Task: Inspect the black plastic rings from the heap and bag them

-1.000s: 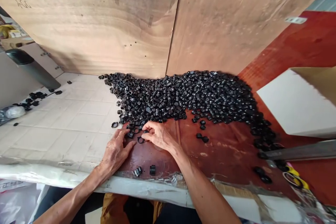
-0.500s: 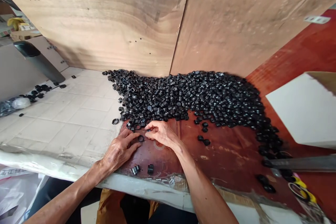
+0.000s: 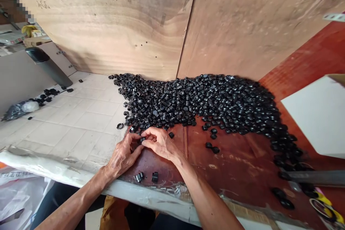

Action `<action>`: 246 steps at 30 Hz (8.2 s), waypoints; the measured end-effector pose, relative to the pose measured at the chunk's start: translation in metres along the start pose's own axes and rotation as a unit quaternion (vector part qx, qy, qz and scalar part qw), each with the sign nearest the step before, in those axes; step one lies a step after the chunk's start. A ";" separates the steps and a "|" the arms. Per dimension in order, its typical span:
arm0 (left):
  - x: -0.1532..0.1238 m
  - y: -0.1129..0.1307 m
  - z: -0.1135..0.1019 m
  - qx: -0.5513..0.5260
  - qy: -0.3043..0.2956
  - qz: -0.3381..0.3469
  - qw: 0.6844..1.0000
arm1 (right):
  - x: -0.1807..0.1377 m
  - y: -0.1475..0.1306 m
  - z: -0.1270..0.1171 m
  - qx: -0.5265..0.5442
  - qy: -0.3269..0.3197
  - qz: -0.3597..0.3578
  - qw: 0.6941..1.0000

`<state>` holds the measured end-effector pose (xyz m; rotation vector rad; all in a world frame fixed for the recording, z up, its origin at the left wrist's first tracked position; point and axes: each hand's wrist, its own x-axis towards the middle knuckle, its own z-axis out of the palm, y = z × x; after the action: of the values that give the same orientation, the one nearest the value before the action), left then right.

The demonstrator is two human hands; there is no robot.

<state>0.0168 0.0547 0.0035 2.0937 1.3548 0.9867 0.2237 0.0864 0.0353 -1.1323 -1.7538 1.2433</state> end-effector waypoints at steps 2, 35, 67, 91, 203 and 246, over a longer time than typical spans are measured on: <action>0.000 0.000 0.000 -0.072 -0.001 -0.041 0.997 | 0.000 0.001 0.002 -0.009 0.011 -0.019 1.000; 0.007 -0.003 -0.010 -0.217 -0.001 -0.049 0.975 | -0.006 0.008 0.019 -0.186 0.084 -0.099 0.974; 0.007 -0.003 -0.010 -0.242 0.017 -0.088 0.966 | -0.009 -0.003 0.014 -0.137 0.078 -0.072 0.985; 0.008 0.000 -0.012 -0.266 0.013 -0.116 0.957 | -0.011 -0.005 0.012 -0.116 0.075 -0.100 0.985; 0.007 -0.005 -0.008 -0.230 0.043 -0.002 0.972 | -0.006 -0.008 0.021 0.118 0.071 0.040 0.990; 0.003 -0.014 -0.005 -0.231 0.041 -0.027 0.972 | -0.014 -0.020 0.018 -0.112 0.075 -0.034 0.990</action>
<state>0.0055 0.0632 -0.0028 1.6743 1.0819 1.2402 0.2080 0.0645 0.0484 -1.2480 -1.8335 0.9133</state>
